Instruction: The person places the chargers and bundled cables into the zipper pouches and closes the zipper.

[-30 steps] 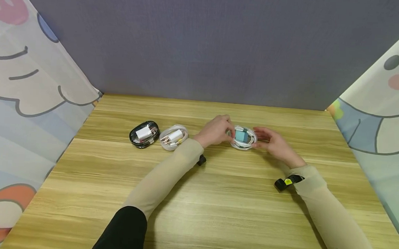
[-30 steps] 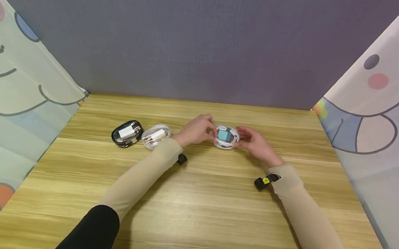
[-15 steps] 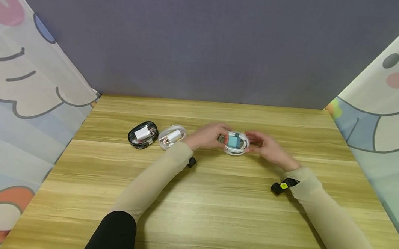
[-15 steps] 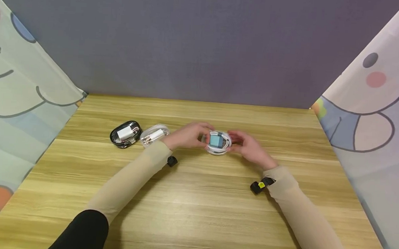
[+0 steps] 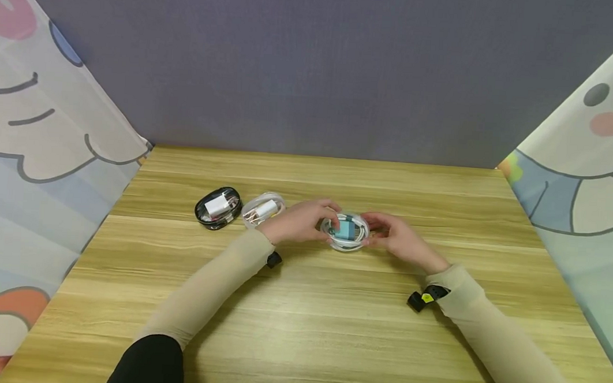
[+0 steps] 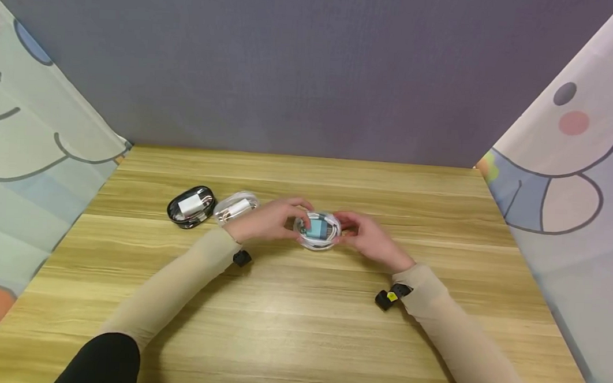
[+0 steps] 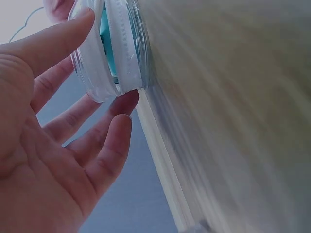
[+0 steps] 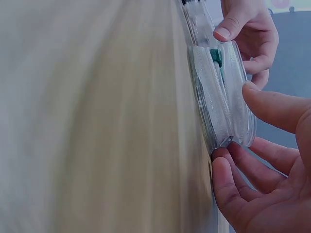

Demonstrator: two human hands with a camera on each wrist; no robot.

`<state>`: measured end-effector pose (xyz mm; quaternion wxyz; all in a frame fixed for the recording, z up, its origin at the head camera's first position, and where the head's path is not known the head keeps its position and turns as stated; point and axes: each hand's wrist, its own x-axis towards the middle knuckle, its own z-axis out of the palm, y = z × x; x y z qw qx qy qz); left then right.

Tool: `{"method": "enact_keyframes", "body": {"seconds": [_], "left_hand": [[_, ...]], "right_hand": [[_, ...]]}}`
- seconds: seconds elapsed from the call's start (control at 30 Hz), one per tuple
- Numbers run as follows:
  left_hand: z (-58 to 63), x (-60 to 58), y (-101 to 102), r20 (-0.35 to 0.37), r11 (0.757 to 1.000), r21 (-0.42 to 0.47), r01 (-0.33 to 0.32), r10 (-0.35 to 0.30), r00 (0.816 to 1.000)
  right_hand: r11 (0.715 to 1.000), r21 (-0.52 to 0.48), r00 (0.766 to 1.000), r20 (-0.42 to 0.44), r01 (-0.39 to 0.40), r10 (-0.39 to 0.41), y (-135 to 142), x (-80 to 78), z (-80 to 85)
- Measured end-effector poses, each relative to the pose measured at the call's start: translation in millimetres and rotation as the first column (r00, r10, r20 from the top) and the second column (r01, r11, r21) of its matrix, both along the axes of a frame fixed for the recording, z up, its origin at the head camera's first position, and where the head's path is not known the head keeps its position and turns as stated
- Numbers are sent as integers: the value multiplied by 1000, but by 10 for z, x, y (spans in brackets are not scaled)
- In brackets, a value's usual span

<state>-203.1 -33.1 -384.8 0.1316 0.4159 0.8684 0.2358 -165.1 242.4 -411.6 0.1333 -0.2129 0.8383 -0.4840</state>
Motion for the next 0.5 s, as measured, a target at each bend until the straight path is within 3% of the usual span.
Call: {"method": "enact_keyframes", "body": {"seconds": [0.2,0.33,0.5], "left_hand": [[0,85,-156,-60,999,-32,22,-24,998],[18,131,-272,-62,999,-22,44,-46,997],[22,168,-378,-68,998,-12,67,-68,995]], "right_hand": [[999,-49,999,28,-20,22,-120,63,3],[994,-90,996,61,-58,63,-154,61,0],[995,-52,997,17,-80,81,-202,20,-20]]}}
